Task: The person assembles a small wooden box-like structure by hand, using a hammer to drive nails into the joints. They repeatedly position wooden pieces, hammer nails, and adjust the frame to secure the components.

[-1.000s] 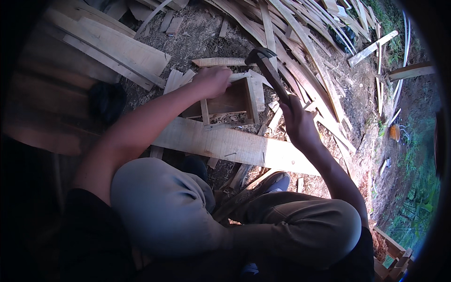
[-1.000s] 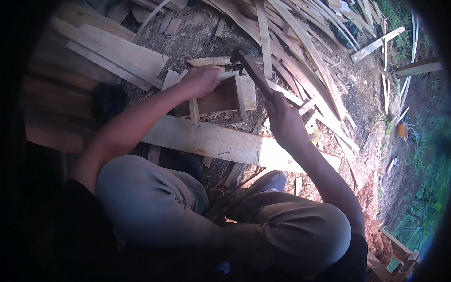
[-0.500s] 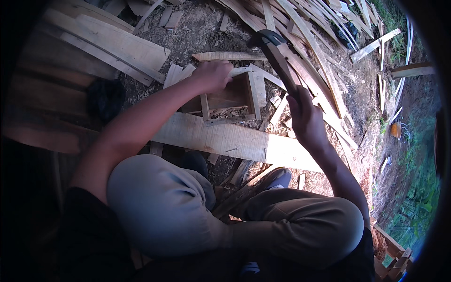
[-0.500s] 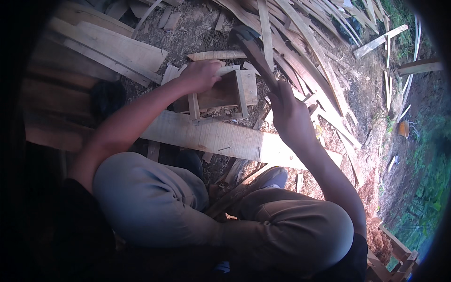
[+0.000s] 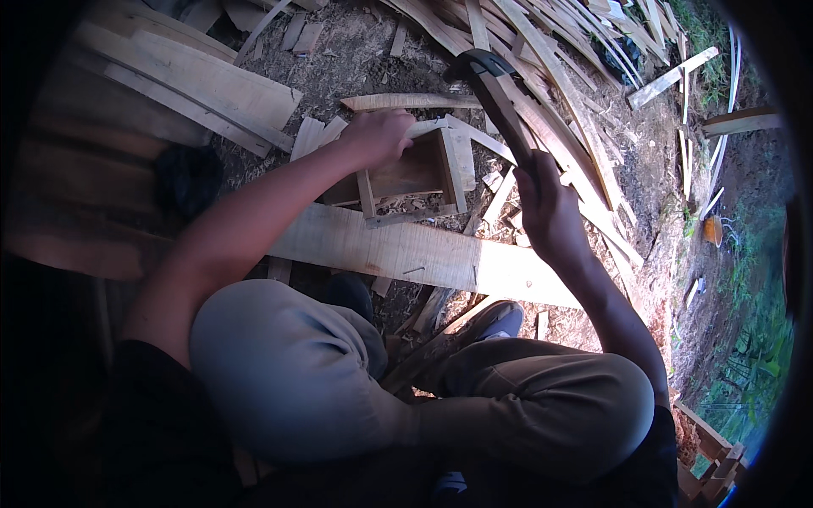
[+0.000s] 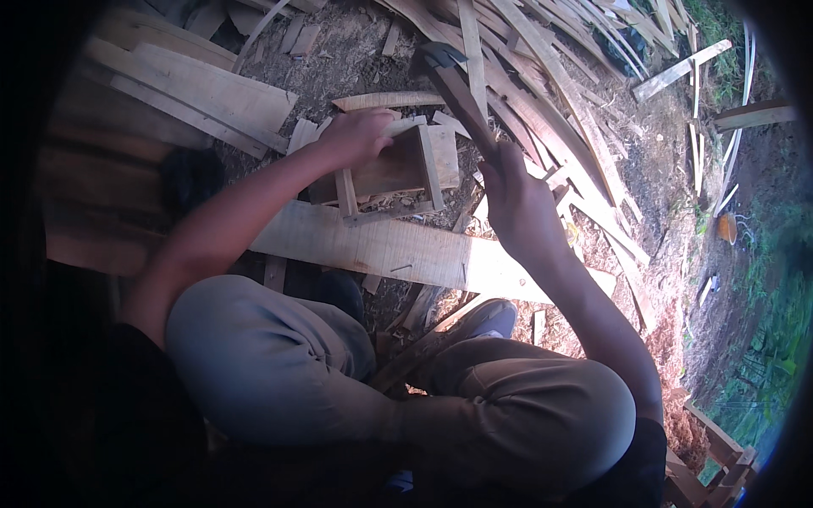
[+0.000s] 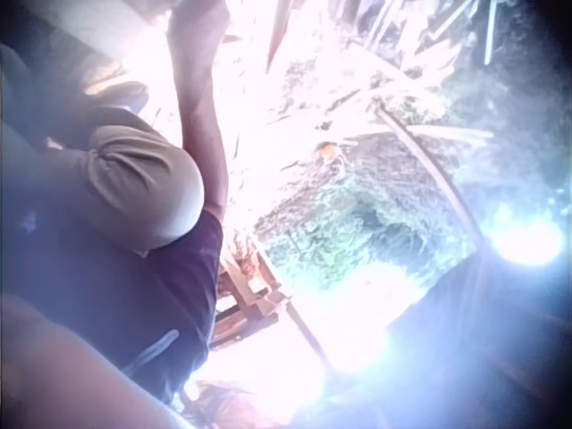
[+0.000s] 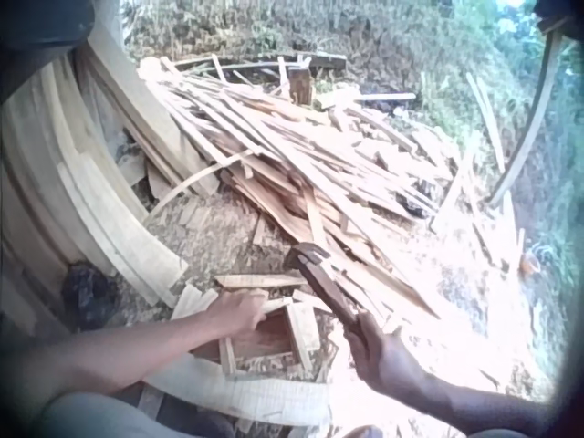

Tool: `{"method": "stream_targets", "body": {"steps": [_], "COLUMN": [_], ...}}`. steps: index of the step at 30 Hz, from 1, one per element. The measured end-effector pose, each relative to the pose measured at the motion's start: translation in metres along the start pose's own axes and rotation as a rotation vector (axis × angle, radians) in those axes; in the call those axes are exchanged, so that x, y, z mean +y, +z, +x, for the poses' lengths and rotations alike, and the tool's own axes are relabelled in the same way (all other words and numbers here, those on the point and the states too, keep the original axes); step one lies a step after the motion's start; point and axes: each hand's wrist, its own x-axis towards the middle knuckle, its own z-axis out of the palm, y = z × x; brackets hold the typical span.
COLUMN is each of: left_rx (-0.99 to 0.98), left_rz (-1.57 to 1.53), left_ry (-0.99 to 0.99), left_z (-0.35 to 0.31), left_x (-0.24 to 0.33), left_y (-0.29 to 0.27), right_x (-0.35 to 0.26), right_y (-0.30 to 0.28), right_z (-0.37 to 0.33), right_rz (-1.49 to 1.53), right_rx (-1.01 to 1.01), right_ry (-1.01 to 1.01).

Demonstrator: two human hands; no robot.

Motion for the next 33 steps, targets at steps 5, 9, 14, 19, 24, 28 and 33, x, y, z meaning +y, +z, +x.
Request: {"method": "stream_targets", "body": {"steps": [5, 9, 14, 19, 24, 28, 33], "left_rx": [-0.023, -0.034, -0.068, -0.072, -0.074, -0.094, -0.062], "left_rz": [0.02, 0.019, -0.001, 0.038, 0.003, 0.03, 0.021], "left_ry": [-0.019, -0.051, -0.055, -0.106, -0.049, -0.056, -0.061], "left_z": [0.004, -0.002, 0.004, -0.008, 0.001, 0.003, -0.004], "left_x": [0.007, -0.001, 0.004, 0.01, 0.01, 0.015, 0.003], "left_y": [-0.003, 0.0, 0.0, -0.01, -0.008, -0.014, -0.006], "right_x": [0.031, -0.013, 0.022, 0.01, 0.027, 0.016, -0.001], "right_y": [0.014, -0.005, 0.024, 0.012, 0.013, 0.0, 0.003], "right_z": [-0.007, 0.004, -0.011, -0.002, -0.008, -0.002, 0.001], "right_rz": [-0.126, -0.033, -0.11, -0.04, -0.142, -0.15, -0.001], "right_rx": [-0.111, 0.092, 0.017, -0.062, -0.063, -0.054, 0.334], "right_ry": [0.027, -0.022, 0.007, 0.083, -0.058, -0.011, -0.103]}}
